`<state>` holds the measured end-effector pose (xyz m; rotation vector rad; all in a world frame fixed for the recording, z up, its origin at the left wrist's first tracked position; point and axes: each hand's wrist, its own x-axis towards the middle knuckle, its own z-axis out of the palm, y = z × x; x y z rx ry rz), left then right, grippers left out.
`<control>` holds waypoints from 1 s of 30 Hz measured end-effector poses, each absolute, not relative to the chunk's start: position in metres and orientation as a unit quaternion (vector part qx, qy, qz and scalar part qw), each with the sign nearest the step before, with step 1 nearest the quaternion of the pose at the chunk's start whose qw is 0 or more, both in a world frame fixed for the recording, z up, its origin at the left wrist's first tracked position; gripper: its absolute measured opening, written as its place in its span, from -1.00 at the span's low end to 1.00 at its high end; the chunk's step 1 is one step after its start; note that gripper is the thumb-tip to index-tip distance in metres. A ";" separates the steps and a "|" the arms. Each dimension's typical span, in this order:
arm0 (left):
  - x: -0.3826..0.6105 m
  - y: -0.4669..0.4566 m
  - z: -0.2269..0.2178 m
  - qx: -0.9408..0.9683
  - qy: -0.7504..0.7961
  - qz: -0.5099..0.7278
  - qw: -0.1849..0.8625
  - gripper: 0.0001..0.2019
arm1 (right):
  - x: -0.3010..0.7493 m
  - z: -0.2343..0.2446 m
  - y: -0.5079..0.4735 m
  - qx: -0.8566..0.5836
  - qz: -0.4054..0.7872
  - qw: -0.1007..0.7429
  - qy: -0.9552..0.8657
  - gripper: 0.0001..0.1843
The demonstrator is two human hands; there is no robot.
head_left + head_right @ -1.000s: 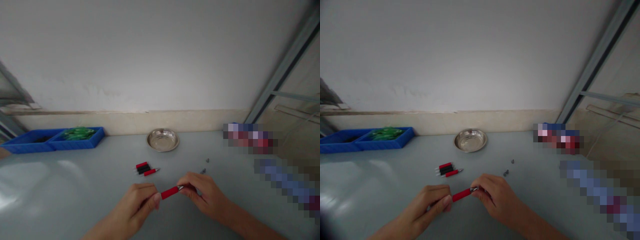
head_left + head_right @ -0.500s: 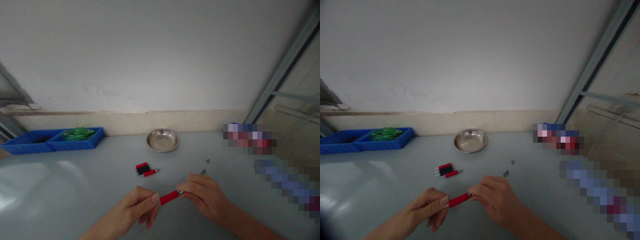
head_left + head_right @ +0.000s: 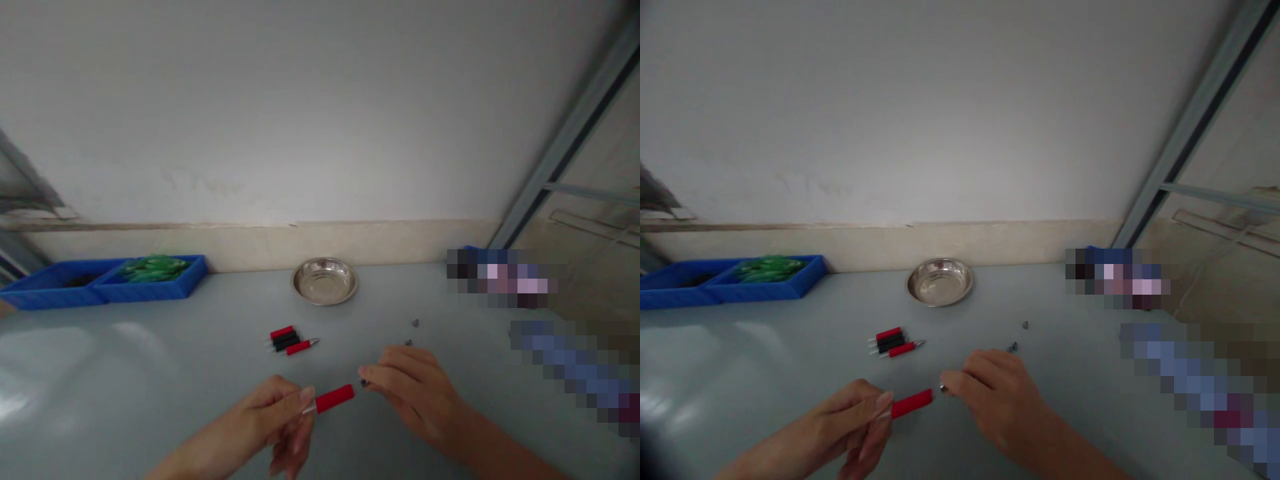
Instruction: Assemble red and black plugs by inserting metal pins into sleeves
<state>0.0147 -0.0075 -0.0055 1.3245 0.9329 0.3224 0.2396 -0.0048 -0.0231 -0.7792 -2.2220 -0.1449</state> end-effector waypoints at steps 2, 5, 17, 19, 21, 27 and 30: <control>0.013 -0.006 -0.005 0.628 0.428 0.167 0.628 -0.51 | 0.240 -0.025 -0.002 -0.329 -0.031 0.362 -0.871 -0.66; 0.010 -0.001 -0.006 0.694 0.440 0.208 0.530 -0.57 | 0.239 -0.028 0.001 -0.359 0.041 0.344 -0.867 -0.74; -0.017 0.017 -0.003 0.799 0.573 0.183 0.012 -0.66 | 0.239 -0.028 0.002 -0.400 0.120 0.304 -0.856 -0.72; -0.027 0.026 -0.005 0.775 0.614 0.146 -0.037 -0.64 | 0.240 -0.029 0.003 -0.400 0.119 0.297 -0.859 -0.73; -0.038 0.035 -0.008 0.742 0.657 0.112 -0.072 -0.63 | 0.240 -0.031 0.003 -0.397 0.118 0.295 -0.861 -0.73; -0.052 0.047 -0.018 0.729 0.677 0.065 -0.073 -0.64 | 0.241 -0.030 0.003 -0.401 0.114 0.285 -0.863 -0.75; -0.051 0.047 -0.021 0.736 0.672 0.061 -0.055 -0.64 | 0.240 -0.028 0.003 -0.406 0.113 0.280 -0.863 -0.75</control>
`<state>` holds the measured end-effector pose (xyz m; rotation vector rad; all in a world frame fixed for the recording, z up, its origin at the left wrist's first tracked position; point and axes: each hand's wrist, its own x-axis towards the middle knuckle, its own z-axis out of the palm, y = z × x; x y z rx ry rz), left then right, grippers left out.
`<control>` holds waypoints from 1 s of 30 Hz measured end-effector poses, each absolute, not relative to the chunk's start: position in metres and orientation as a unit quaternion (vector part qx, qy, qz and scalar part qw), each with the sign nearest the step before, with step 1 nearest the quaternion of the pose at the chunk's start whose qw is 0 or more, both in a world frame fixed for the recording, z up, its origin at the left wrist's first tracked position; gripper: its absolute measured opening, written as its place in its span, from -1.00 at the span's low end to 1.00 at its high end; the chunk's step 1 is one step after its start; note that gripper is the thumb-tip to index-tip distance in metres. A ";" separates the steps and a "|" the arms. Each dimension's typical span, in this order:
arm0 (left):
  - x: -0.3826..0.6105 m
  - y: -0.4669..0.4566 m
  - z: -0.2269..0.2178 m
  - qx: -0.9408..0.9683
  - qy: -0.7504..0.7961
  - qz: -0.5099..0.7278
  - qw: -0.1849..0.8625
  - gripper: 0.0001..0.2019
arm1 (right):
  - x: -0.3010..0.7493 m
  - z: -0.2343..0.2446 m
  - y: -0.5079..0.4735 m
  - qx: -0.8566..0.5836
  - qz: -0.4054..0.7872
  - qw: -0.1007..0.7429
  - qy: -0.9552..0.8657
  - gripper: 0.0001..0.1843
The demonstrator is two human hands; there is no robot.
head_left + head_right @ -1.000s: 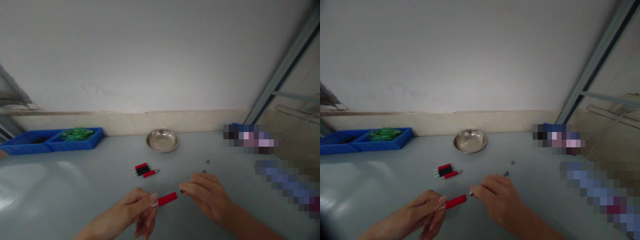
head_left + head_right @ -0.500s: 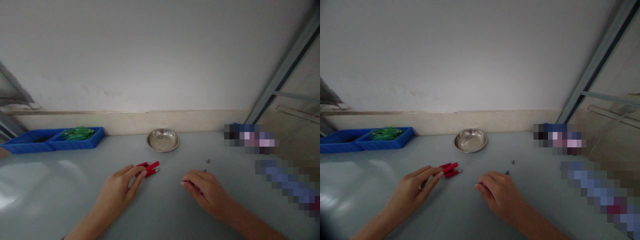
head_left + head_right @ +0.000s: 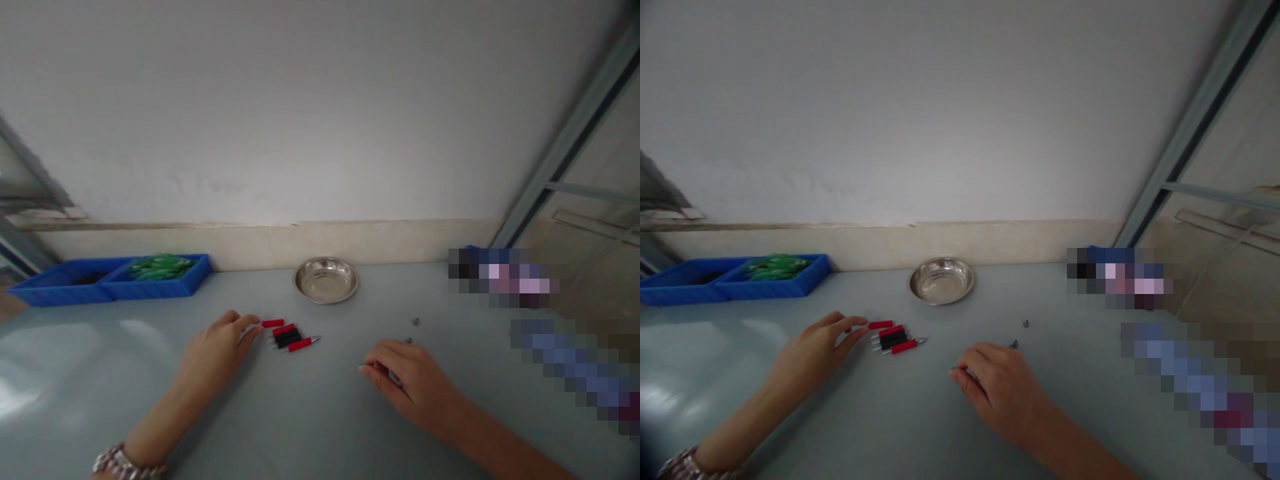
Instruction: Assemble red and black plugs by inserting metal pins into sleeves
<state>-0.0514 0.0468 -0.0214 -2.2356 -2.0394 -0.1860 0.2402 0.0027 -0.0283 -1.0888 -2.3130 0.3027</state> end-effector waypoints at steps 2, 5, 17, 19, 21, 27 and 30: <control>-0.052 0.047 -0.024 -0.743 -0.664 -0.061 0.050 -0.65 | 0.240 -0.028 0.002 -0.406 0.113 0.277 -0.863 -0.75; -0.053 0.048 -0.026 -0.750 -0.657 -0.063 0.049 -0.65 | 0.239 -0.028 0.002 -0.411 0.113 0.274 -0.862 -0.75; -0.051 0.049 -0.024 -0.769 -0.637 -0.062 0.007 -0.65 | 0.241 -0.028 0.003 -0.444 0.109 0.230 -0.859 -0.80; -0.051 0.049 -0.025 -0.773 -0.631 -0.065 0.004 -0.65 | 0.241 -0.028 0.003 -0.459 0.097 0.214 -0.857 -0.83; -0.051 0.048 -0.025 -0.779 -0.623 -0.071 0.005 -0.65 | 0.241 -0.028 0.004 -0.483 0.081 0.196 -0.850 -0.85; -0.046 0.044 -0.026 -0.787 -0.609 -0.096 0.020 -0.63 | 0.243 -0.026 0.008 -0.552 0.033 0.156 -0.818 -0.87; -0.046 0.045 -0.027 -0.779 -0.614 -0.116 0.049 -0.62 | 0.246 -0.026 0.010 -0.576 0.014 0.145 -0.804 -0.87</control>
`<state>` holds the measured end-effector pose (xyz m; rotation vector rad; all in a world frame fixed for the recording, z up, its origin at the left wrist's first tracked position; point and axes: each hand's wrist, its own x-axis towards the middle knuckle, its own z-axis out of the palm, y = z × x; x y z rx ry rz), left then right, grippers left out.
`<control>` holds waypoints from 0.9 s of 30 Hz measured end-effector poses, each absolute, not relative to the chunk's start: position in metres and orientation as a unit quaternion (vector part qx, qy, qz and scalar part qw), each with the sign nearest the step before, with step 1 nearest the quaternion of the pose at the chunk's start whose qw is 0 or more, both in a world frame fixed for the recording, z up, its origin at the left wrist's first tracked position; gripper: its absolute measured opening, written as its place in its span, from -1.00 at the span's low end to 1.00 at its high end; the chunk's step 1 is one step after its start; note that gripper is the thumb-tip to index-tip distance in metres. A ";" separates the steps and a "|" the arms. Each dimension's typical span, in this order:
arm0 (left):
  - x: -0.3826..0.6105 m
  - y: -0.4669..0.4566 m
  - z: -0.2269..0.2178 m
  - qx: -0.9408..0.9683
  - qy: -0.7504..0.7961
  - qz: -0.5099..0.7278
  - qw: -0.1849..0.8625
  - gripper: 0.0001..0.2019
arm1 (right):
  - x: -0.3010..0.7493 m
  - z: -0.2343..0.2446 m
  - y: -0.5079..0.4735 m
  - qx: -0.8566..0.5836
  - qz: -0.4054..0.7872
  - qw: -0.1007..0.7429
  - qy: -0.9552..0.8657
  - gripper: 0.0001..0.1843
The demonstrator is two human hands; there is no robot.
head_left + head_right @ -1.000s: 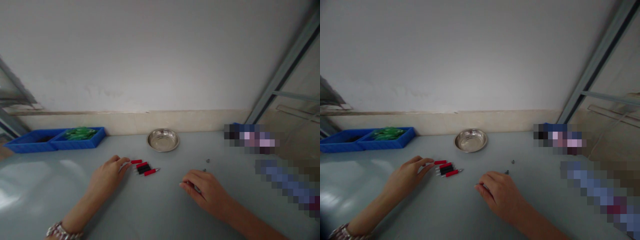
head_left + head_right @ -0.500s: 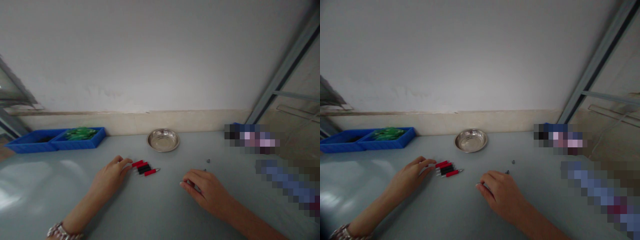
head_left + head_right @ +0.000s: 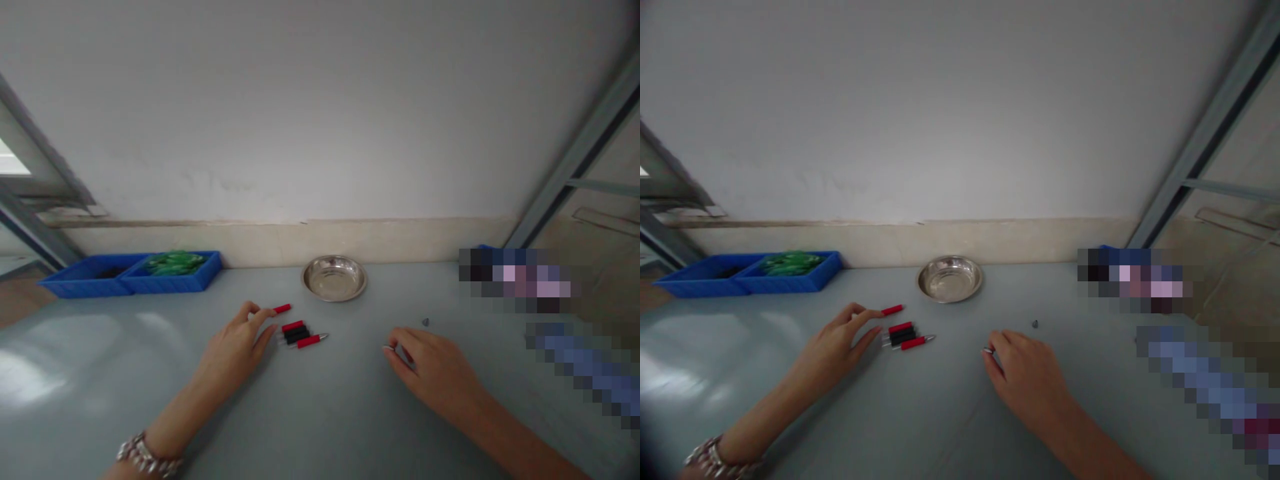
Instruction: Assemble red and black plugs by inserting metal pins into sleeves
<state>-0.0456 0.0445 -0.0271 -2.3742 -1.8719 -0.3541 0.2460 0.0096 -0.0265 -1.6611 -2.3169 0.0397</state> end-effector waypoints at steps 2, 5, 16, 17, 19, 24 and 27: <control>-0.047 0.049 -0.031 -0.773 -0.618 -0.121 0.081 -0.62 | 0.247 -0.027 0.010 -0.582 0.014 0.139 -0.801 -0.86; -0.051 0.058 -0.039 -0.773 -0.620 -0.107 0.082 -0.61 | 0.247 -0.028 0.010 -0.580 0.019 0.137 -0.803 -0.86; -0.044 0.055 -0.035 -0.800 -0.582 -0.143 0.036 -0.68 | 0.248 -0.029 0.011 -0.568 0.010 0.148 -0.809 -0.84; -0.043 0.055 -0.035 -0.803 -0.578 -0.141 0.029 -0.68 | 0.248 -0.029 0.011 -0.567 0.011 0.146 -0.810 -0.84; -0.043 0.055 -0.037 -0.810 -0.569 -0.139 0.018 -0.67 | 0.248 -0.028 0.011 -0.573 0.013 0.137 -0.808 -0.84; -0.042 0.055 -0.041 -0.824 -0.549 -0.138 -0.010 -0.67 | 0.247 -0.027 0.010 -0.600 0.004 0.094 -0.795 -0.85; -0.039 0.053 -0.038 -0.828 -0.543 -0.137 -0.025 -0.69 | 0.251 -0.027 0.011 -0.616 0.003 0.059 -0.785 -0.86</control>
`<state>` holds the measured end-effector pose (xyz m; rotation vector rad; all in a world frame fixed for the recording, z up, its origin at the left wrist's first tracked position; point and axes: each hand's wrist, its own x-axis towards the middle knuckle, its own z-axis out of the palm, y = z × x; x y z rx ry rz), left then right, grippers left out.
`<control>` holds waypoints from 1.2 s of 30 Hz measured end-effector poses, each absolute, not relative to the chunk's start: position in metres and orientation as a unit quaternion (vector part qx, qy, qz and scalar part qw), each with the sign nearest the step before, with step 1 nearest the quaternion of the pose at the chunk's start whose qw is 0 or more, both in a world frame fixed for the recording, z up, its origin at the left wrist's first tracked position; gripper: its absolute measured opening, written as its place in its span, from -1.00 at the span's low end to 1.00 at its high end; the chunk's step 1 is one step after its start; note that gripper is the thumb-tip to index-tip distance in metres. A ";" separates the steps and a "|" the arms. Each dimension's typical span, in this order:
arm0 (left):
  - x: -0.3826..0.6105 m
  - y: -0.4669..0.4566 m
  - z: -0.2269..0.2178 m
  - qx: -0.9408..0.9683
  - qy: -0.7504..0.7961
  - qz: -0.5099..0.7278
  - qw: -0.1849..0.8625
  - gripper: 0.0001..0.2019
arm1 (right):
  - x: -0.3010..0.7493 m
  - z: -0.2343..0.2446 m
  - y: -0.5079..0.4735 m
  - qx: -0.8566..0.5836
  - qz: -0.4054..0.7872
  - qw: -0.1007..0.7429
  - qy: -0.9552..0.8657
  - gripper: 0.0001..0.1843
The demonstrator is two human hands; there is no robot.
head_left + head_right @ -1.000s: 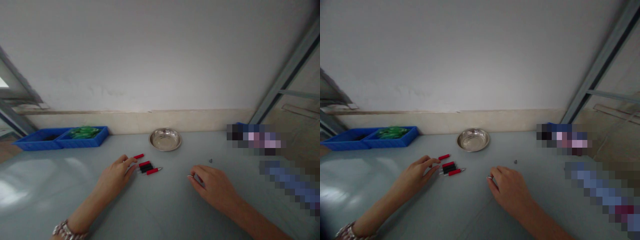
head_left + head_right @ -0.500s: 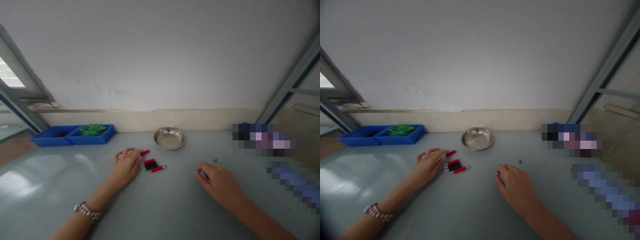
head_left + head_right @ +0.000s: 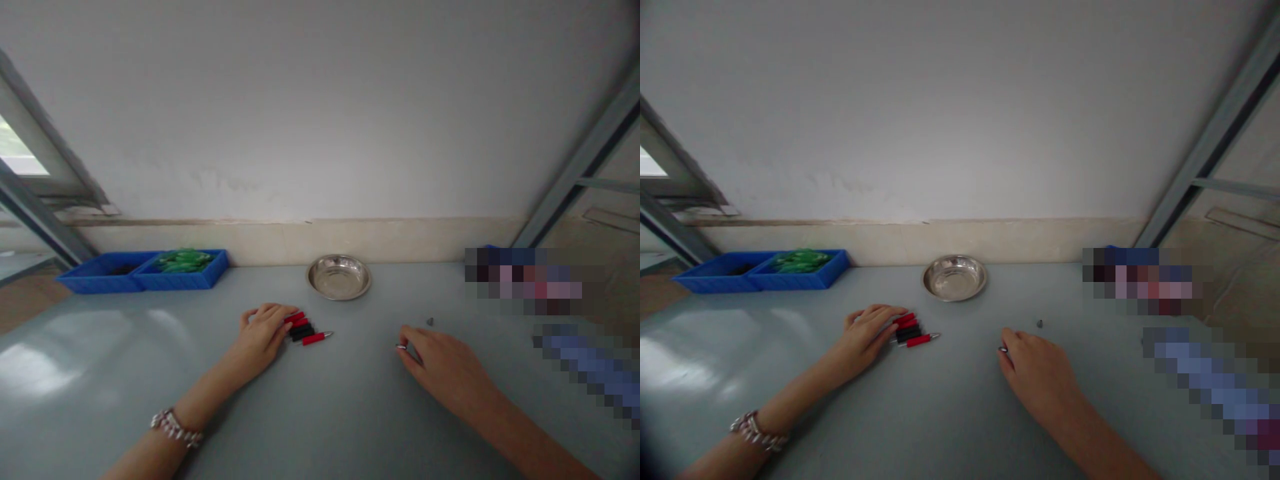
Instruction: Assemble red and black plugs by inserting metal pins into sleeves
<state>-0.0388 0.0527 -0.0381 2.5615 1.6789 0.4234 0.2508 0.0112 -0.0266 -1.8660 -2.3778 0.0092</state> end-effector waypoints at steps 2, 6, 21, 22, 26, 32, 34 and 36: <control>-0.037 0.051 -0.036 0.833 0.536 0.137 0.032 -0.70 | 0.254 -0.026 0.013 -0.625 0.002 0.040 -0.779 -0.87; -0.035 0.049 -0.034 0.839 0.525 0.136 0.040 -0.69 | 0.258 -0.024 0.015 -0.631 -0.001 0.012 -0.776 -0.89; -0.026 0.043 -0.026 0.846 0.516 0.124 0.057 -0.61 | 0.259 -0.025 0.016 -0.628 -0.007 -0.041 -0.777 -0.83; -0.026 0.043 -0.027 0.848 0.513 0.123 0.056 -0.61 | 0.259 -0.024 0.016 -0.627 -0.005 -0.037 -0.778 -0.84; -0.026 0.043 -0.029 0.854 0.501 0.127 0.051 -0.64 | 0.259 -0.024 0.015 -0.628 0.010 -0.019 -0.778 -0.88; -0.027 0.043 -0.031 0.861 0.490 0.131 0.041 -0.69 | 0.259 -0.025 0.015 -0.631 0.015 -0.005 -0.775 -0.87; -0.027 0.043 -0.032 0.862 0.489 0.128 0.040 -0.70 | 0.259 -0.024 0.016 -0.633 0.020 -0.009 -0.774 -0.87; -0.027 0.042 -0.032 0.863 0.487 0.126 0.040 -0.70 | 0.258 -0.023 0.016 -0.633 0.025 -0.012 -0.774 -0.87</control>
